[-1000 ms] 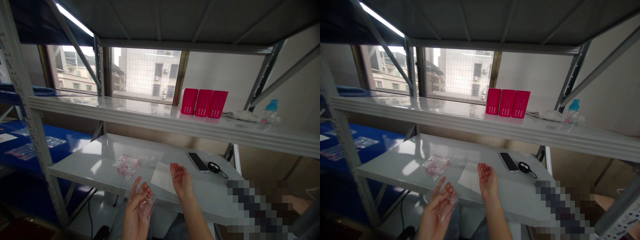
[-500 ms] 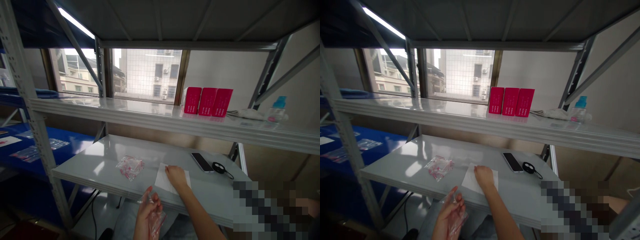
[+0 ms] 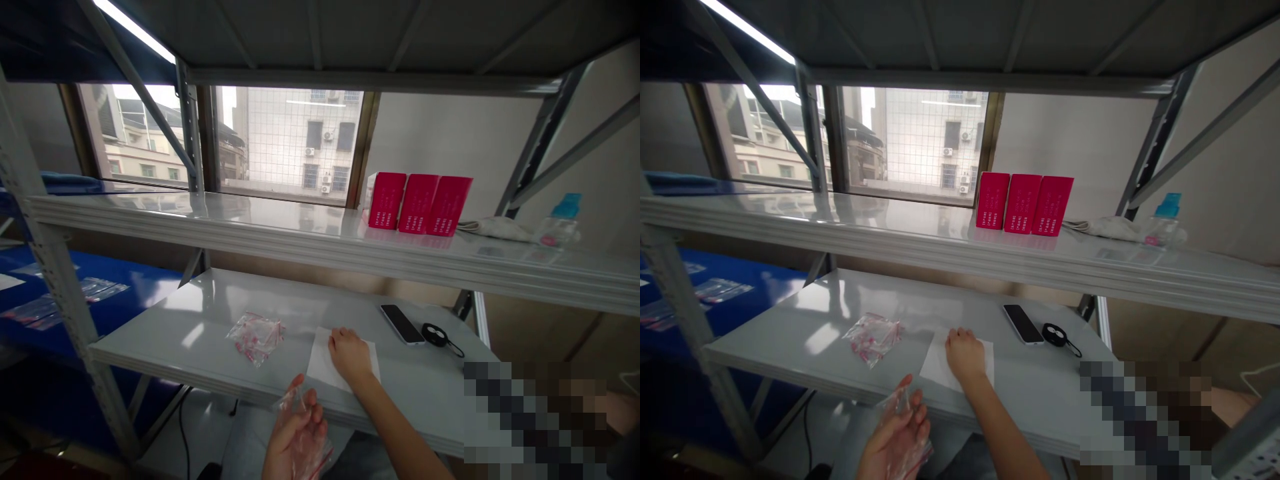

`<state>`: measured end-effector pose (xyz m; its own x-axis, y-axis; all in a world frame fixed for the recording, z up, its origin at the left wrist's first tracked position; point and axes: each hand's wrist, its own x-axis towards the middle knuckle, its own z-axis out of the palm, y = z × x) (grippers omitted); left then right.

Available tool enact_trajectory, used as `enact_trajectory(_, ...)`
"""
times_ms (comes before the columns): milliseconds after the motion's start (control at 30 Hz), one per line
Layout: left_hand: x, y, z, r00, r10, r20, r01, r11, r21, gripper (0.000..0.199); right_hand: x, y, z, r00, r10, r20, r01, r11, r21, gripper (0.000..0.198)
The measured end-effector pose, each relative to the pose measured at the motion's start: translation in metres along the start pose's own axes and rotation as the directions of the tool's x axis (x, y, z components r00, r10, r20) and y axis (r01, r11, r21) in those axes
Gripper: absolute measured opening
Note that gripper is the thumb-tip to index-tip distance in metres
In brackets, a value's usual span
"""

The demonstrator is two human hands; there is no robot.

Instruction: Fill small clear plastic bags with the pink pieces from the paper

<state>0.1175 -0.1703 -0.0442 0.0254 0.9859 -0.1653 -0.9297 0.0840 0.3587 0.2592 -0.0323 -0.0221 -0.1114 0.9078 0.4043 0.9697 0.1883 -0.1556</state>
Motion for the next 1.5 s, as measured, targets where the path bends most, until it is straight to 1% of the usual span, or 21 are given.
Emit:
enact_trajectory(100, 0.001, 0.0, -0.001, 0.999, 0.002, 0.044, -0.002, 1.0, -0.005, 0.053, -0.001, 0.0, -0.001, 0.999, 0.015, -0.041, -0.013, 0.998, 0.061, 0.021)
enact_trajectory(167, 0.001, 0.0, -0.003, 0.999, -0.004, 0.039, 0.004, 1.0, 0.003, 0.053, 0.001, 0.003, -0.003, 0.996, 0.047, -0.069, -0.039, 0.992, 0.122, 0.019)
enact_trajectory(233, 0.0, 0.001, -0.005, 0.999, -0.009, 0.031, 0.008, 1.0, 0.013, 0.055, 0.007, 0.011, -0.008, 0.992, 0.093, -0.089, -0.073, 0.977, 0.198, 0.021)
enact_trajectory(333, -0.003, 0.007, -0.006, 1.0, 0.003, 0.03, -0.003, 1.0, 0.019, 0.057, 0.017, 0.029, -0.026, 0.982, 0.154, -0.109, -0.111, 0.938, 0.328, 0.029)
enact_trajectory(433, -0.006, 0.014, -0.003, 1.0, -0.012, 0.006, 0.012, 1.0, 0.017, 0.055, 0.02, 0.048, -0.052, 0.969, 0.197, -0.152, -0.114, 0.896, 0.43, 0.034)
enact_trajectory(500, -0.007, 0.017, 0.002, 0.999, -0.036, -0.009, 0.037, 0.999, 0.017, 0.054, 0.012, 0.056, -0.067, 0.964, 0.199, -0.178, -0.097, 0.883, 0.459, 0.036)
enact_trajectory(567, -0.008, 0.016, 0.007, 0.998, -0.051, -0.022, 0.052, 0.998, 0.019, 0.053, -0.003, 0.057, -0.073, 0.97, 0.166, -0.178, -0.07, 0.89, 0.45, 0.035)
enact_trajectory(633, -0.01, 0.014, 0.01, 0.998, -0.06, -0.032, 0.061, 0.998, 0.024, 0.051, -0.023, 0.052, -0.069, 0.983, 0.111, -0.147, -0.04, 0.908, 0.416, 0.03)
enact_trajectory(733, -0.012, 0.011, 0.011, 0.997, -0.069, -0.039, 0.07, 0.997, 0.034, 0.049, -0.05, 0.043, -0.056, 0.996, 0.052, -0.078, -0.022, 0.937, 0.35, 0.024)
enact_trajectory(833, -0.015, 0.013, 0.01, 0.997, -0.063, -0.038, 0.064, 0.997, 0.032, 0.049, -0.063, 0.041, -0.047, 0.999, 0.03, -0.017, -0.024, 0.958, 0.284, 0.02)
enact_trajectory(967, -0.021, 0.018, 0.009, 1.0, -0.027, -0.015, 0.027, 1.0, 0.004, 0.048, -0.064, 0.044, -0.043, 0.999, 0.009, 0.041, -0.017, 0.978, 0.21, 0.02)
enact_trajectory(1067, -0.025, 0.021, 0.008, 1.0, -0.016, -0.017, 0.016, 1.0, -0.011, 0.045, -0.063, 0.042, -0.04, 0.998, -0.011, 0.068, -0.002, 0.981, 0.192, 0.022)
enact_trajectory(1233, -0.026, 0.024, 0.008, 0.998, -0.013, -0.055, 0.014, 1.0, 0.013, 0.049, -0.066, 0.037, -0.041, 0.992, -0.088, 0.086, 0.065, 0.97, 0.235, 0.023)
enact_trajectory(1367, -0.025, 0.024, 0.01, 0.997, 0.015, -0.074, -0.014, 1.0, 0.025, 0.051, -0.063, 0.042, -0.049, 0.983, -0.159, 0.095, 0.124, 0.945, 0.302, 0.022)
enact_trajectory(1500, -0.025, 0.021, 0.011, 0.996, 0.018, -0.085, -0.015, 0.999, 0.032, 0.05, -0.047, 0.045, -0.05, 0.985, -0.156, 0.072, 0.125, 0.939, 0.32, 0.021)
